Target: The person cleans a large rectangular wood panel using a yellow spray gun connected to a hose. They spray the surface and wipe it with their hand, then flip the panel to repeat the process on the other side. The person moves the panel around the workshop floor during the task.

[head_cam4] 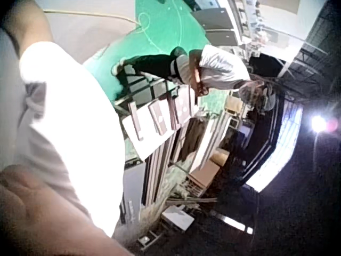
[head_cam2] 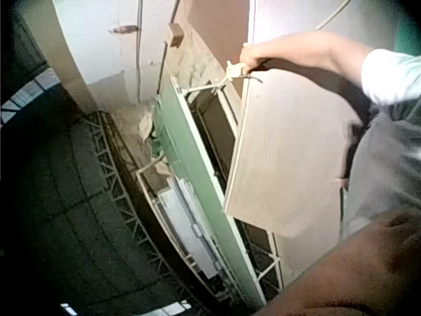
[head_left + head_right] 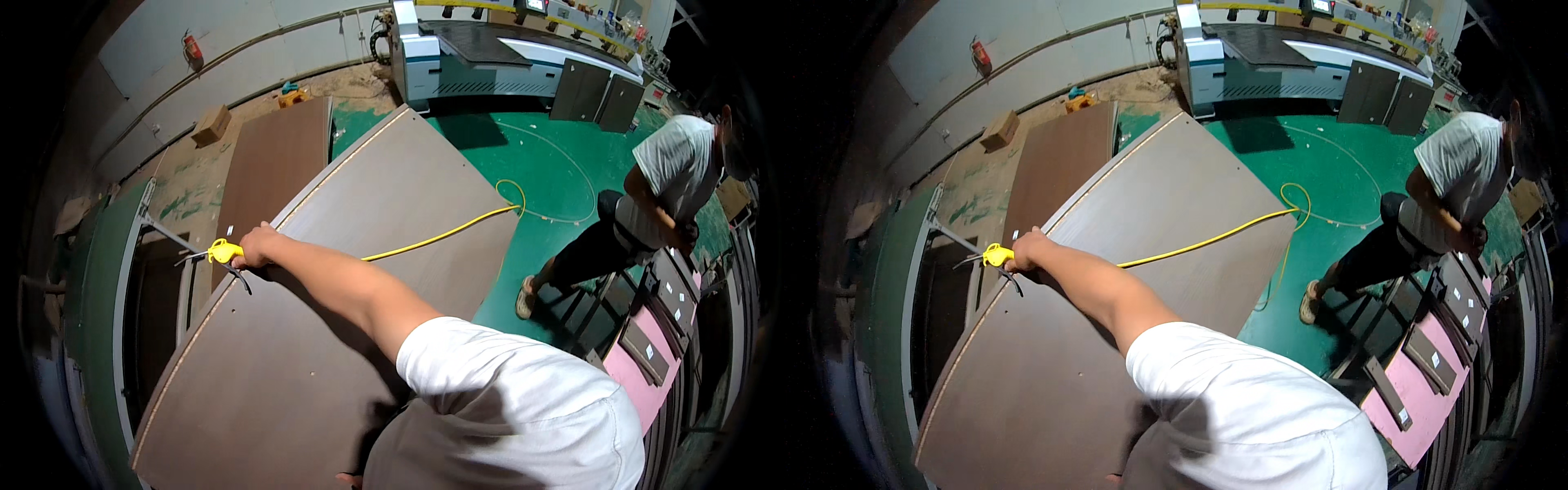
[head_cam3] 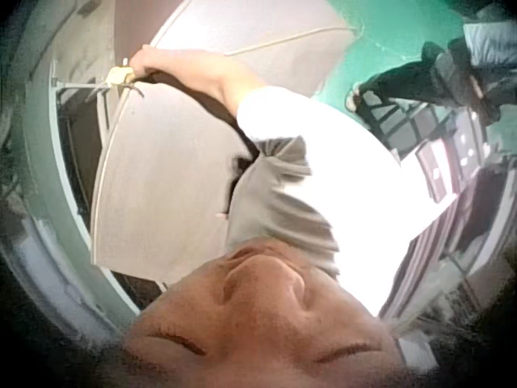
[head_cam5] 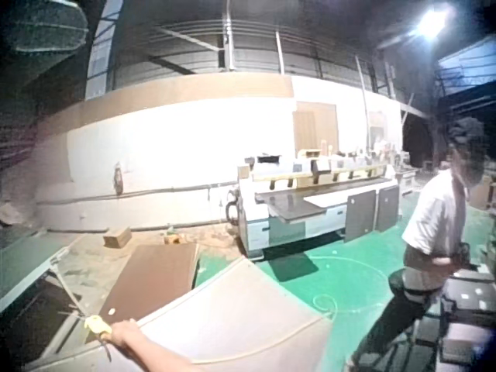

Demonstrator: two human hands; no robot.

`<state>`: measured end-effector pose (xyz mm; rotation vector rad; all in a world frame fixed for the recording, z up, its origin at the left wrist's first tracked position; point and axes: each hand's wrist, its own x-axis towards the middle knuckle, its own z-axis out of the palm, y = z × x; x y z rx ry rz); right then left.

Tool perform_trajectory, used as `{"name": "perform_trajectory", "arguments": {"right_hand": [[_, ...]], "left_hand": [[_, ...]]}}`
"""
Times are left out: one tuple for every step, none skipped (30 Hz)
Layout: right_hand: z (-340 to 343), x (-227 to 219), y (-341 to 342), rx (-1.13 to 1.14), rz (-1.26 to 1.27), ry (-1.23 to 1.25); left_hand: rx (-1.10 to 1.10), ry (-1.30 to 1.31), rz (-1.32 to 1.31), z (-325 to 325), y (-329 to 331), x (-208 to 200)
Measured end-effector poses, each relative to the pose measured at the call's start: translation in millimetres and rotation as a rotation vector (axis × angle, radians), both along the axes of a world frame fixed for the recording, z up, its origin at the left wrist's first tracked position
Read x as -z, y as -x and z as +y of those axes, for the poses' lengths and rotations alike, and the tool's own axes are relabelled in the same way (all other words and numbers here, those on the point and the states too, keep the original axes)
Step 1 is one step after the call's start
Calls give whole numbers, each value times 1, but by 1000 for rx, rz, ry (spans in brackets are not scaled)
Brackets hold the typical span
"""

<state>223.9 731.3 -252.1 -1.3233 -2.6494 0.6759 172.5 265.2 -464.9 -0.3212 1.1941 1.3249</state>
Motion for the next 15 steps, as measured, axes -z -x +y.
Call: {"name": "perform_trajectory", "arguments": {"right_hand": [[24, -1, -16, 12, 14, -2], [46, -3, -34, 29, 29, -5], [66, -12, -50, 37, 23, 6], [92, -14, -66, 39, 26, 27], [114, -19, -85, 48, 40, -2], [131, -26, -103, 59, 38, -32], [145, -30, -123, 89, 60, -58], [160, -36, -148, 114, 68, -99], [173, -38, -175, 139, 79, -121], [191, -44, -204, 166, 78, -155], [204, -45, -230, 191, 87, -173], [220, -52, -256, 213, 107, -202], [233, -57, -287, 242, 116, -221], [244, -62, -315, 267, 132, -242], [253, -64, -345, 300, 143, -258]], "left_hand": [[10, 2, -4, 17, -8, 3], [28, 0, -10, 36, -18, 9], [37, 2, -12, 52, -24, 11], [48, 5, -11, 70, -32, 14], [64, -2, -10, 92, -39, 17], [78, -6, -17, 110, -50, 19], [99, -15, -20, 135, -57, 21], [111, -23, -33, 157, -68, 25], [124, -9, -38, 169, -78, 23], [142, -14, -46, 195, -90, 24], [158, -6, -51, 215, -103, 21], [178, -6, -39, 235, -113, 16], [198, -4, -37, 256, -128, 11], [210, -5, -33, 274, -139, 8], [231, -3, -28, 291, -151, 6]]}}
